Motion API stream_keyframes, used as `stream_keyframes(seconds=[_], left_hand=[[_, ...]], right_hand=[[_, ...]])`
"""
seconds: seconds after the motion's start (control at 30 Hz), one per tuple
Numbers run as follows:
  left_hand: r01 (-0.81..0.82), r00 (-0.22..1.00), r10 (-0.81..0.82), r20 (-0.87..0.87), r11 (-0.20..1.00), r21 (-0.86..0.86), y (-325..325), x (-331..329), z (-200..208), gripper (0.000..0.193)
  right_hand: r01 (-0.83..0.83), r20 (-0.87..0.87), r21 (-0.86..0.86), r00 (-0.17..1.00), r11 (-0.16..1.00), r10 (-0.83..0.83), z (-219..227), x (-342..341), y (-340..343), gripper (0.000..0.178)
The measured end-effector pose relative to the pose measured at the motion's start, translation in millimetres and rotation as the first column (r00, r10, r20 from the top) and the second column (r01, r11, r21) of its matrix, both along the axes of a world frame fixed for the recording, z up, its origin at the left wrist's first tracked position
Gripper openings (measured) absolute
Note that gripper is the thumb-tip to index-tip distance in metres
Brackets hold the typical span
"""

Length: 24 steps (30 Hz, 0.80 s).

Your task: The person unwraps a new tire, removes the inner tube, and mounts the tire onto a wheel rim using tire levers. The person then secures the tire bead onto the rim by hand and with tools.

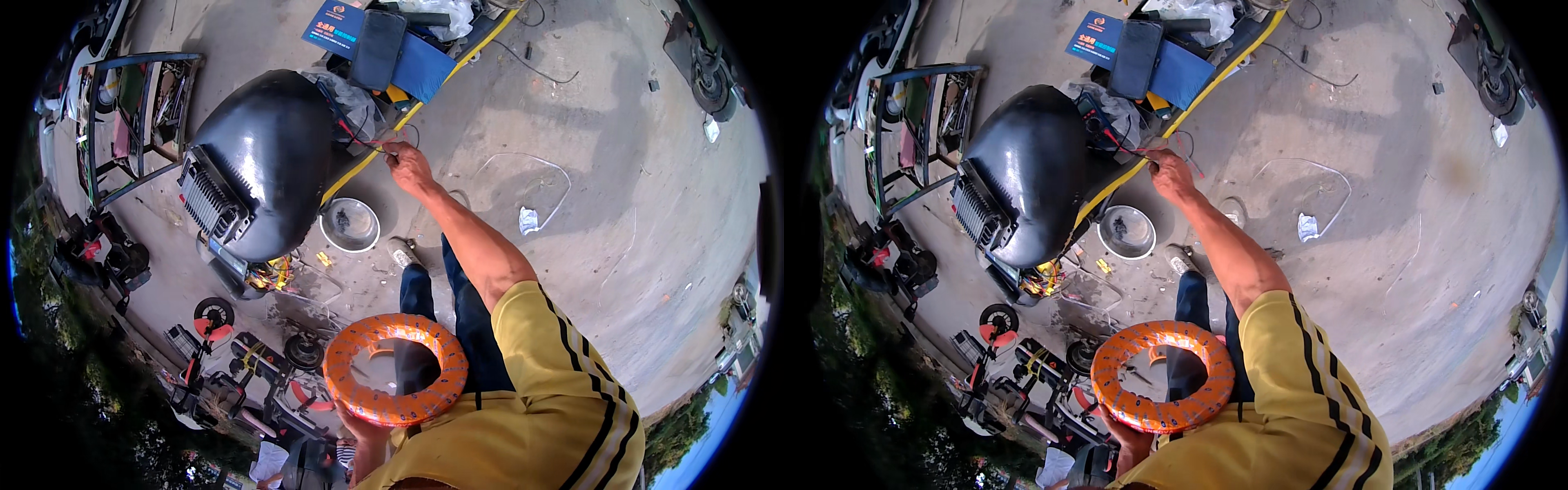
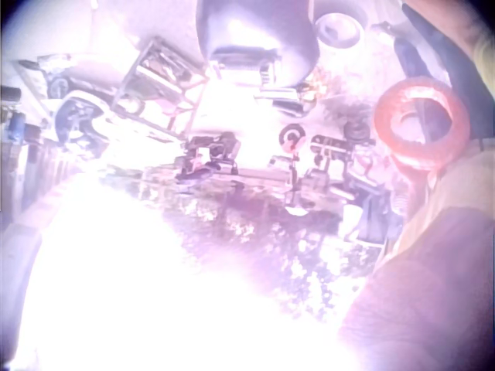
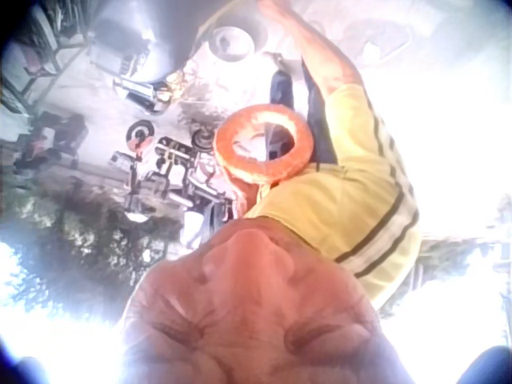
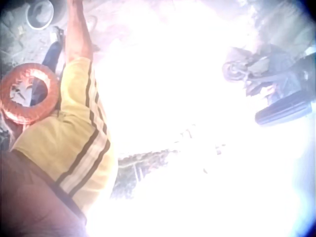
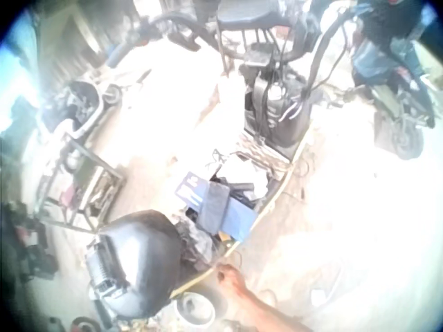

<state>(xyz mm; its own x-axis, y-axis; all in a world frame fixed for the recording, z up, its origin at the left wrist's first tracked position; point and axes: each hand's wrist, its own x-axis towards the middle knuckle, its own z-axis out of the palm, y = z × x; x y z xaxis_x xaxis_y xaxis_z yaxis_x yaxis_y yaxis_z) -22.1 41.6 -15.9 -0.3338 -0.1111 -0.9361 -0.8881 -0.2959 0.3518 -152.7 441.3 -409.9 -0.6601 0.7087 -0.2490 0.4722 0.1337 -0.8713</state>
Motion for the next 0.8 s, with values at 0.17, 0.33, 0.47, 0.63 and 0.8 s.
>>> stream_keyframes(seconds=[0.17,0.33,0.47,0.63,0.8], left_hand=[[0.019,1.0,-0.019,0.003,0.999,-0.034,0,-6,-5,0.067],[-0.03,0.999,0.031,0.014,0.999,-0.033,0,5,-9,0.069],[0.005,1.0,-0.005,-0.006,0.999,-0.035,-16,11,-17,0.069],[-0.049,0.999,0.049,-0.008,0.998,-0.04,-23,16,-15,0.068],[-0.113,0.991,0.11,-0.07,0.993,-0.041,-20,25,-14,0.067]], right_hand=[[0.162,-0.086,-0.258,0.978,0.952,-0.189,-8,-8,-5,0.02],[0.349,-0.238,0.025,0.912,0.937,-0.333,40,-31,23,0.021],[0.451,-0.198,0.177,0.887,0.875,-0.417,64,-52,45,0.023],[0.091,0.294,0.461,0.923,0.883,-0.249,62,-56,46,0.056],[-0.038,0.502,0.509,0.825,0.86,-0.261,65,-66,49,0.05]])
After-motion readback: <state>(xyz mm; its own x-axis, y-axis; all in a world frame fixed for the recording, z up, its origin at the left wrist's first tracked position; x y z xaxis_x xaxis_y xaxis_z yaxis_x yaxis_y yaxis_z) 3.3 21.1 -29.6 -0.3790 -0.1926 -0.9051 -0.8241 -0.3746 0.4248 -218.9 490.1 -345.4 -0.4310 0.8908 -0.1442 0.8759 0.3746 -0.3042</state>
